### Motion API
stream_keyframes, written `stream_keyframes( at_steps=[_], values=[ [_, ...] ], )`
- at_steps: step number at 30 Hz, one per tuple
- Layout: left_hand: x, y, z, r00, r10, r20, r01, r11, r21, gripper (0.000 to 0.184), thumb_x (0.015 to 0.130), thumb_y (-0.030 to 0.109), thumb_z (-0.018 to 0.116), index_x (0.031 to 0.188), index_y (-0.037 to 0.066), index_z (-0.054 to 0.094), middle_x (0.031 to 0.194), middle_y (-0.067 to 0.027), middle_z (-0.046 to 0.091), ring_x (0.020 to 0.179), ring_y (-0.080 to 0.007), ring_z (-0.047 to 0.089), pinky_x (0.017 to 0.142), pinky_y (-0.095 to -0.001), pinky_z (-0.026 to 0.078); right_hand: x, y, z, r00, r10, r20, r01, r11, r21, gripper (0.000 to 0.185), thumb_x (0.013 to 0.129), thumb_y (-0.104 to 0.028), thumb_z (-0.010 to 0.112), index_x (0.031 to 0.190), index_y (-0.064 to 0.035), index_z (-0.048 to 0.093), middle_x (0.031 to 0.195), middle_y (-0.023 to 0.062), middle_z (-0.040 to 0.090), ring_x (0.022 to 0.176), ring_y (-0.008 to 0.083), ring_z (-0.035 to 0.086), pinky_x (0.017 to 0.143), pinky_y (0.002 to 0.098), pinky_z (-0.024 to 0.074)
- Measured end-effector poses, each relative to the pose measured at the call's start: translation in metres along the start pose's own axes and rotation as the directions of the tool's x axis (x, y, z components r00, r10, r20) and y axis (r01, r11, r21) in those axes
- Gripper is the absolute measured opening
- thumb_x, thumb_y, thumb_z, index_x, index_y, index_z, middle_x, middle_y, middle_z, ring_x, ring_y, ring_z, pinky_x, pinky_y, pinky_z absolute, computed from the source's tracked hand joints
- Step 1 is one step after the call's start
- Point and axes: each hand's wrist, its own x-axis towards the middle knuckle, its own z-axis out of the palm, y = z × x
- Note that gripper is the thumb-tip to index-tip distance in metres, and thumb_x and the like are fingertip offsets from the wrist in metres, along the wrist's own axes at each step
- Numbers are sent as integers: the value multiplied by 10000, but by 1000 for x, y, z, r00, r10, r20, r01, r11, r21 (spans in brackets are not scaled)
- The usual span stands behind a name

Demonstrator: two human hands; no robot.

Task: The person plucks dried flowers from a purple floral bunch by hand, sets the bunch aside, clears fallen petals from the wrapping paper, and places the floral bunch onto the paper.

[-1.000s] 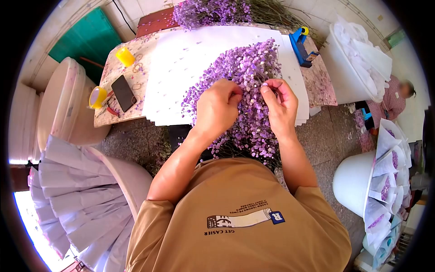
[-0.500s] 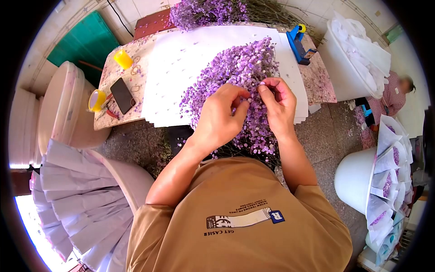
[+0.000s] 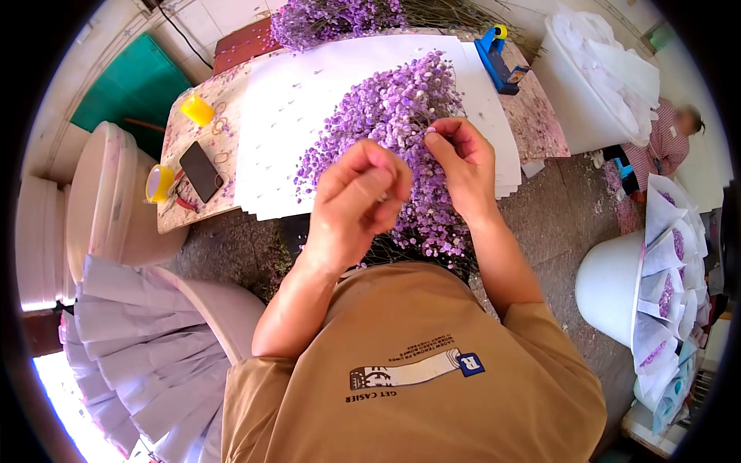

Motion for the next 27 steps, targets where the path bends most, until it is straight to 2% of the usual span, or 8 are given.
stream_keyframes(
  at_steps=[3,6,8,11,17,21,23,27],
  values=[
    [1,-12,3,967,-245,71,236,965,116,145,957,25,512,1079,14,590,822,-86,589,548,-77,371,468,-225,286,1,-2,0,1000,-9,18,10,1000,-20,128,951,-88,712,1030,5,674,930,11,683,848,78,609,771,250,506],
    [8,-42,-1,995,-101,27,67,816,575,166,928,35,593,1087,5,634,784,-49,580,544,-87,433,469,-240,332,1,-2,-1,1000,-6,19,7,1000,-30,132,949,-105,718,1019,1,681,927,21,693,858,87,620,780,256,511],
    [12,-51,-1,962,254,104,-198,378,905,166,892,53,681,1051,10,673,747,-65,610,552,-166,574,484,-318,429,0,-4,0,999,2,32,-1,999,-34,132,945,-112,722,1006,-1,686,919,25,696,859,92,624,785,260,514],
    [19,-55,1,864,434,254,-293,22,956,150,867,55,722,1008,21,684,768,-130,652,608,-291,660,539,-405,501,1,-4,0,1000,-3,27,4,999,-34,131,941,-108,724,1005,1,685,924,24,699,860,94,626,790,267,516],
    [25,-61,-6,869,406,283,-253,-128,959,159,832,28,736,979,36,677,818,-161,686,674,-366,675,575,-446,520,0,-3,0,999,-15,42,19,995,-98,150,929,-113,744,1015,-3,689,930,33,705,882,106,635,815,277,517],
    [17,-53,-8,868,418,266,-339,108,935,115,868,13,724,963,33,661,750,-105,662,610,-252,651,558,-379,497,3,-9,-9,989,-69,134,93,980,-177,161,923,-93,746,1046,-6,691,989,47,712,943,124,644,859,290,516],
    [4,-41,-7,976,215,16,-137,560,817,79,925,10,699,967,27,634,737,-21,619,641,-103,567,564,-280,441,3,-17,-15,950,-136,279,198,959,-204,186,912,-60,745,1081,-7,689,1062,52,710,1015,136,646,902,305,511],
    [-6,-32,-21,994,105,-11,-94,930,354,58,1015,4,554,1048,51,560,911,-31,596,668,-35,414,587,-197,340,5,-21,-15,922,-205,328,324,874,-364,233,868,7,752,1092,-4,686,1030,63,703,1026,175,653,929,316,500]
  ],
)
